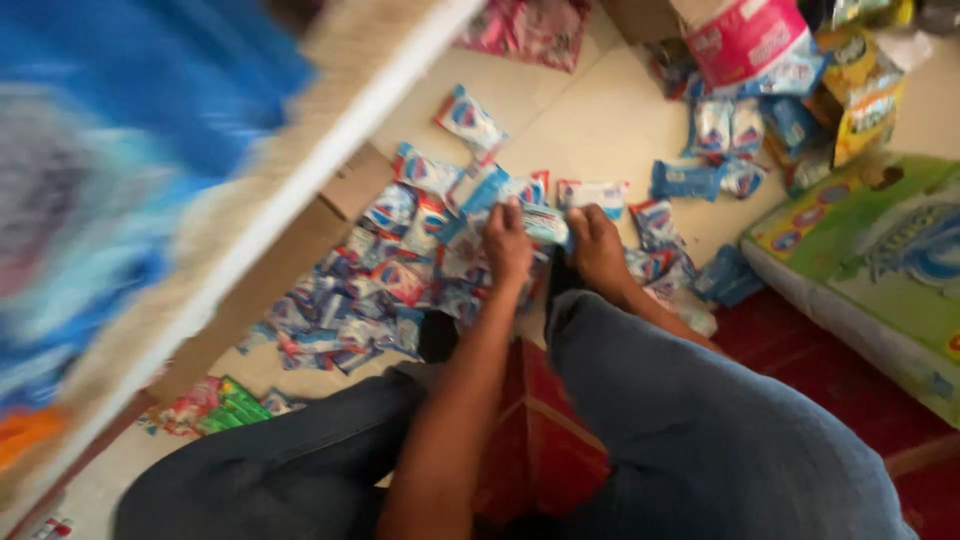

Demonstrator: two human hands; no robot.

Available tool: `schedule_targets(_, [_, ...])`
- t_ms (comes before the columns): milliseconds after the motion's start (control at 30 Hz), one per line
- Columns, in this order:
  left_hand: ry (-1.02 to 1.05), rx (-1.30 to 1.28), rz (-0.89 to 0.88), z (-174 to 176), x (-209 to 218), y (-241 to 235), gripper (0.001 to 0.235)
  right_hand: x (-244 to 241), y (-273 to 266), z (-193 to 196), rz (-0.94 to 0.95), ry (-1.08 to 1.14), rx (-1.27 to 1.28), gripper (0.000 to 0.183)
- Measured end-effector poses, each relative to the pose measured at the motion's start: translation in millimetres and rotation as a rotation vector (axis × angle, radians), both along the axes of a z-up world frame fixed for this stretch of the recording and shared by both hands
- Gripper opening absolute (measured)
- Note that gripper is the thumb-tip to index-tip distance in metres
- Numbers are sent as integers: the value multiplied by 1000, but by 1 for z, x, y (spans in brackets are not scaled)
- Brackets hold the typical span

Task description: Stocking and organizing small soap and detergent sachets onto store shelves from a pile on the floor.

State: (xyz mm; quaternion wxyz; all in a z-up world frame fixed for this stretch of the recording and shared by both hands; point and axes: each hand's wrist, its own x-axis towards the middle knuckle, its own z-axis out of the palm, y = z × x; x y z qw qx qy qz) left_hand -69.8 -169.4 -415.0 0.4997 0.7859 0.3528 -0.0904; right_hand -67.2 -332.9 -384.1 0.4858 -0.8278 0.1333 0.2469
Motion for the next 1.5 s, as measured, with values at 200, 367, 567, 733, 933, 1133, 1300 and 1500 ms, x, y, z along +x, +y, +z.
schedule_targets(200, [-123, 27, -12, 22, 7, -1, 47, 0, -20, -11, 416, -496, -307, 53])
schedule_targets(367, [-178, 27, 5, 36, 9, 5, 48, 17, -1, 38, 322, -555, -259, 33])
schedule_targets(567, [-303, 55, -84, 59, 13, 31, 45, 38, -24, 70, 46, -102, -59, 29])
schedule_targets(733, [-296, -78, -392, 113, 51, 38, 44, 92, -17, 142, 221, -12, 217, 35])
schedule_targets(933, [-384, -642, -114, 225, 97, 42, 39, 167, -13, 291, 520, 77, 249, 42])
schedule_targets(1133, [-565, -866, -74, 375, 87, 78, 32, 168, 10, 442, 547, -58, 355, 34])
schedule_targets(1300, [-606, -1058, -97, 429, 41, 83, 33, 119, 53, 532, 573, -141, 123, 30])
schedule_targets(1500, [-690, -734, -355, 457, 23, 123, 32, 92, 102, 558, 509, -340, 72, 34])
